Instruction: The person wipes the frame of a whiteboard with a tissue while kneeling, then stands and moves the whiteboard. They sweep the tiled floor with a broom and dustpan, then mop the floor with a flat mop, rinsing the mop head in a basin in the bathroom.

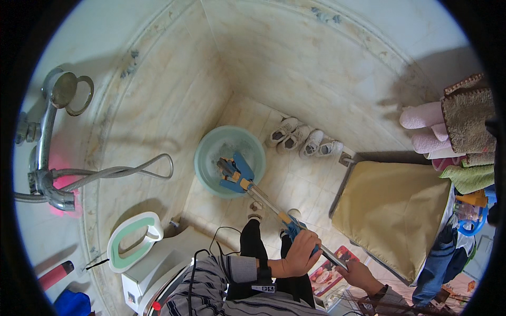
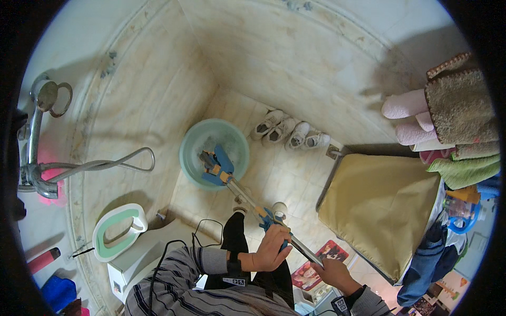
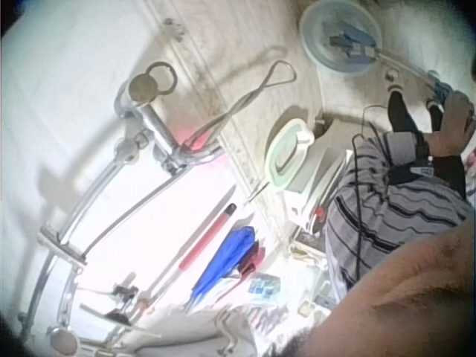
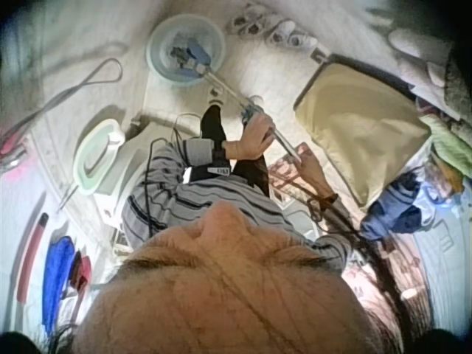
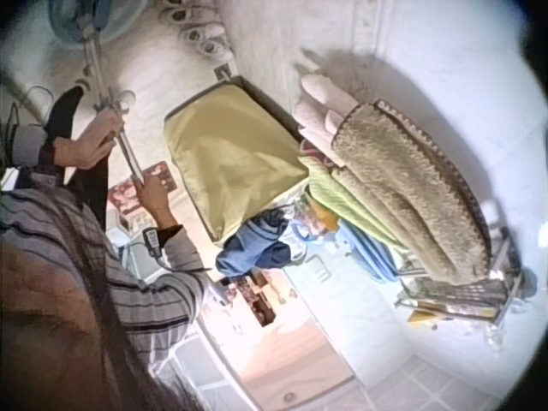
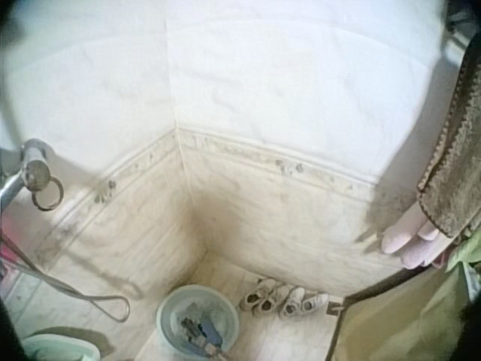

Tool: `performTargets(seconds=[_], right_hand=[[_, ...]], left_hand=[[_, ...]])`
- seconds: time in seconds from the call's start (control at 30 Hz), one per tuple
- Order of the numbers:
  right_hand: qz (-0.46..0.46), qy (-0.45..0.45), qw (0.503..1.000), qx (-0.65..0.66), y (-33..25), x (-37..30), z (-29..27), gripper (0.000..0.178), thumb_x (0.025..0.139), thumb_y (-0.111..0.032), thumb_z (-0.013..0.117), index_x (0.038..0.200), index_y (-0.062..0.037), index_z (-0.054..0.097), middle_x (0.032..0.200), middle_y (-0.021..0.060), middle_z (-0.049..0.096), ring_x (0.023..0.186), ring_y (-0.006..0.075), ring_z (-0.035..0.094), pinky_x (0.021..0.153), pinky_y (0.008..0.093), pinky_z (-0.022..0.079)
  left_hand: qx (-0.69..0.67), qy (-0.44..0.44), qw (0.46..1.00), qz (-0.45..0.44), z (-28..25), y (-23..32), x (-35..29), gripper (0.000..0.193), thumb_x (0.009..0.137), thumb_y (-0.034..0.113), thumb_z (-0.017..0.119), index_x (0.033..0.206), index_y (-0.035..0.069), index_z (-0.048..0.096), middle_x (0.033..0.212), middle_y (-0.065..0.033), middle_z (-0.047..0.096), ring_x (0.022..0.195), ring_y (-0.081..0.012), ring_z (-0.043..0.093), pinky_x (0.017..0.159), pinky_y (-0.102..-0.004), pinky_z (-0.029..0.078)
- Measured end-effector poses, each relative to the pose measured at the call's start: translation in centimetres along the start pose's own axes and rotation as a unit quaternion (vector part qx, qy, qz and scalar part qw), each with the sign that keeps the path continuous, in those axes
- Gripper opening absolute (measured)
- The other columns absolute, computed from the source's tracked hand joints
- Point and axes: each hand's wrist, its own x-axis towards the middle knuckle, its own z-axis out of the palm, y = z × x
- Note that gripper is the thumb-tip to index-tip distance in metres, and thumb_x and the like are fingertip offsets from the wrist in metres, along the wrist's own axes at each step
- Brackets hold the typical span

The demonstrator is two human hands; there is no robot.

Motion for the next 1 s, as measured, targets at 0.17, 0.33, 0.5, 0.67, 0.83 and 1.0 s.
performTargets(seconds=[0.17,0.33,0.5,0.67,0.83,1.0], right_hand=[[0.003,-0.006,1.0,0.006,-0.2,0.0,0.2,0.054,0.086,-0.05,0.046,0.072,0.0001,0.061,0.07,0.0205,0.06,0.07,0.0376,0.06,0.062,0.0462,0.045],[0.005,-0.009,1.0,0.002,-0.6,-0.1,0.2,0.054,0.086,-0.05,0.046,0.071,-0.0001,0.061,0.069,0.02,0.061,0.07,0.0374,0.06,0.062,0.0461,0.045],[0.003,-0.013,1.0,0.007,-0.8,-0.2,0.7,0.053,0.086,-0.05,0.047,0.073,0.0,0.061,0.07,0.0202,0.061,0.07,0.0375,0.06,0.062,0.0459,0.045],[0.009,-0.017,1.0,0.007,-0.7,-0.9,0.8,0.05,0.085,-0.049,0.049,0.077,-0.0012,0.061,0.071,0.02,0.061,0.071,0.0375,0.06,0.063,0.0454,0.046],[0.002,-0.046,0.999,0.02,-0.5,-2.5,0.2,0.044,0.08,-0.047,0.057,0.082,-0.0035,0.062,0.073,0.0193,0.061,0.071,0.0367,0.06,0.063,0.0447,0.046],[-0.011,-0.014,1.0,-0.022,0.3,-4.9,-1.0,0.038,0.076,-0.041,0.061,0.087,-0.0044,0.062,0.081,0.0191,0.062,0.081,0.0348,0.06,0.07,0.0424,0.047]], left_hand=[[-0.003,0.004,1.0,0.0,-0.1,0.0,0.1,0.017,0.081,0.01,0.054,0.093,0.001,0.046,0.095,-0.0194,0.045,0.086,-0.0342,0.042,0.078,-0.0393,0.034],[-0.002,0.005,1.0,0.005,-0.3,0.0,0.1,0.016,0.081,0.01,0.054,0.093,0.002,0.046,0.094,-0.0188,0.044,0.085,-0.0337,0.042,0.078,-0.0389,0.034],[-0.004,-0.003,1.0,0.001,-0.7,0.2,-0.3,0.016,0.081,0.009,0.054,0.092,0.002,0.046,0.092,-0.0178,0.044,0.085,-0.0334,0.042,0.079,-0.0383,0.034],[-0.063,-0.04,0.997,0.003,-2.3,-0.3,-0.2,0.014,0.081,0.008,0.053,0.091,0.004,0.045,0.091,-0.0138,0.043,0.086,-0.0295,0.042,0.081,-0.0363,0.033],[-0.234,-0.143,0.947,-0.165,-11.8,-4.8,3.6,0.011,0.089,0.017,0.048,0.092,0.007,0.047,0.089,-0.0021,0.043,0.085,-0.013,0.044,0.078,-0.027,0.037],[0.202,-0.129,0.961,-0.141,-19.8,-8.1,5.0,0.018,0.087,0.017,0.05,0.1,0.005,0.054,0.103,-0.0103,0.055,0.099,-0.0234,0.052,0.083,-0.0342,0.042]])
